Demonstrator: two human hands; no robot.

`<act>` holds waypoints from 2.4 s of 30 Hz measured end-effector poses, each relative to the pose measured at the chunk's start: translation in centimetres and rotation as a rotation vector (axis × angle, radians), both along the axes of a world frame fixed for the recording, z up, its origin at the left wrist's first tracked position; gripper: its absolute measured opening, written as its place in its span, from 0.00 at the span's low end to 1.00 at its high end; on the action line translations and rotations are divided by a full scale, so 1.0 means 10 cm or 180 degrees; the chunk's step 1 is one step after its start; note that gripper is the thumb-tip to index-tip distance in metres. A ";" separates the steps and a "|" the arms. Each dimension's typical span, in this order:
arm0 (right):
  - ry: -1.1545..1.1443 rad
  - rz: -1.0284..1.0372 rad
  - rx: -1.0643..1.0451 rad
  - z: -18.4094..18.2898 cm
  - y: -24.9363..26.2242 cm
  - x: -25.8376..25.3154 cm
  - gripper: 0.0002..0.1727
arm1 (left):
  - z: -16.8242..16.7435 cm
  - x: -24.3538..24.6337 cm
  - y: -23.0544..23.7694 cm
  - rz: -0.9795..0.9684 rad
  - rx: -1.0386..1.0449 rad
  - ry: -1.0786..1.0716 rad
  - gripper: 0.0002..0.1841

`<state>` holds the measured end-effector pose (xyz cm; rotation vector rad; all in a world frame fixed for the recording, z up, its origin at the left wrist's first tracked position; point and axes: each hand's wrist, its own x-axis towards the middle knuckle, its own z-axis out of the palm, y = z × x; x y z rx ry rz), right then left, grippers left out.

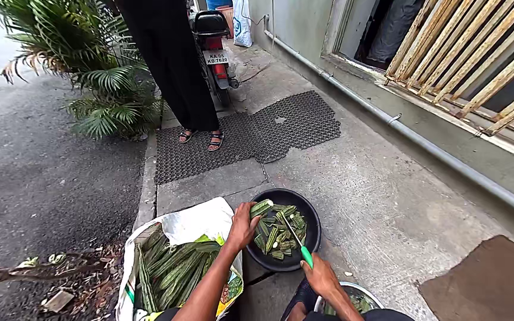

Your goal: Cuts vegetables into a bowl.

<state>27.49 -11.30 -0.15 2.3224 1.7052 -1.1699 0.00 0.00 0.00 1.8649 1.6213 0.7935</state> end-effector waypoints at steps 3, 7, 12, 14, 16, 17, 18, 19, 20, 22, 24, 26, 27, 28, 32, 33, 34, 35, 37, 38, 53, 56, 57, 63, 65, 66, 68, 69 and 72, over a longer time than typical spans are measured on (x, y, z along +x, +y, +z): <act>0.0188 -0.0254 0.0565 0.22 0.22 -0.02 0.28 | 0.16 0.03 0.01 -0.0234 0.0201 -0.1345 0.26; 0.0516 -0.0330 0.1066 0.25 0.27 -0.07 0.28 | 0.30 0.07 -0.09 -0.0303 0.0364 -0.1617 0.27; 0.0761 -0.0471 0.1337 0.23 0.23 -0.09 0.26 | 0.28 0.14 -0.10 -0.0186 0.0379 -0.1238 0.26; 0.0865 -0.0528 0.1552 0.22 0.23 -0.08 0.26 | 0.26 0.17 -0.08 -0.0190 0.0408 -0.1141 0.25; 0.0948 -0.0554 0.1704 0.23 0.23 -0.07 0.25 | 0.24 0.19 -0.08 -0.0223 0.0400 -0.1142 0.25; 0.0976 -0.0562 0.1748 0.24 0.23 -0.08 0.25 | 0.24 0.19 -0.08 -0.0259 0.0381 -0.1164 0.25; 0.0996 -0.0567 0.1789 0.26 0.23 -0.08 0.25 | 0.24 0.20 -0.08 -0.0303 0.0360 -0.1196 0.24; 0.1012 -0.0567 0.1844 0.27 0.23 -0.09 0.25 | 0.23 0.20 -0.08 -0.0331 0.0319 -0.1209 0.24; 0.1022 -0.0557 0.1921 0.28 0.22 -0.10 0.25 | 0.21 0.21 -0.08 -0.0342 0.0247 -0.1188 0.24; 0.1030 -0.0496 0.2117 0.30 0.20 -0.12 0.26 | 0.16 0.21 -0.07 -0.0273 -0.0066 -0.0971 0.25; 0.1010 -0.0374 0.2415 0.28 0.18 -0.13 0.27 | 0.10 0.21 -0.06 -0.0171 -0.0497 -0.0634 0.27; 0.0998 -0.0205 0.2600 0.23 0.15 -0.14 0.28 | 0.05 0.21 -0.05 -0.0132 -0.0808 -0.0387 0.30; 0.0965 -0.0130 0.2560 0.19 0.13 -0.15 0.28 | 0.04 0.21 -0.05 -0.0122 -0.0904 -0.0310 0.31; 0.0919 -0.0057 0.2395 0.15 0.10 -0.15 0.28 | 0.04 0.21 -0.06 -0.0100 -0.0964 -0.0260 0.32; 0.0742 0.0116 0.1341 0.08 0.02 -0.18 0.28 | 0.09 0.23 -0.08 0.0119 -0.1024 -0.0258 0.26; 0.0762 0.0094 0.1390 0.10 0.01 -0.19 0.28 | 0.07 0.22 -0.08 0.0152 -0.0995 -0.0301 0.25; 0.0837 0.0056 0.1698 0.17 -0.01 -0.21 0.28 | 0.06 0.22 -0.07 0.0173 -0.0967 -0.0335 0.25; 0.0978 0.0022 0.2222 0.29 0.00 -0.24 0.27 | 0.05 0.22 -0.05 0.0192 -0.0932 -0.0354 0.25; 0.1413 0.0022 0.3392 0.62 0.05 -0.29 0.25 | 0.04 0.24 -0.05 0.0222 -0.0873 -0.0345 0.24; 0.1604 0.0030 0.3873 0.76 0.06 -0.32 0.25 | 0.02 0.25 -0.06 0.0238 -0.0840 -0.0347 0.24; 0.0339 -0.0191 0.0660 0.39 0.17 -0.05 0.28 | 0.27 0.17 -0.07 -0.0571 -0.0885 -0.4022 0.25; 0.0464 -0.0201 0.0853 0.36 0.23 -0.05 0.29 | 0.32 0.14 -0.11 -0.0813 -0.1013 -0.4422 0.29; 0.0492 -0.0201 0.0873 0.35 0.23 -0.05 0.28 | 0.33 0.13 -0.12 -0.0873 -0.1038 -0.4517 0.29; 0.0569 -0.0259 0.1060 0.38 0.17 0.03 0.28 | 0.36 0.19 -0.12 -0.0689 -0.0879 -0.3221 0.36; 0.0543 -0.0274 0.1076 0.43 0.21 0.06 0.28 | 0.31 0.14 -0.09 -0.0058 -0.0459 -0.1136 0.45; 0.0524 -0.0297 0.1095 0.47 0.23 0.06 0.28 | 0.30 0.09 -0.06 0.0275 -0.0260 -0.0435 0.48; 0.0490 -0.0344 0.1129 0.51 0.20 0.07 0.26 | 0.30 -0.04 -0.05 0.0869 0.0025 0.0128 0.51; 0.0467 -0.0349 0.1180 0.50 0.18 0.07 0.25 | 0.33 -0.13 -0.07 0.1125 0.0129 0.0233 0.52; 0.0468 -0.0327 0.1367 0.49 0.20 0.03 0.24 | 0.54 -0.37 -0.04 0.1718 0.0475 0.0328 0.59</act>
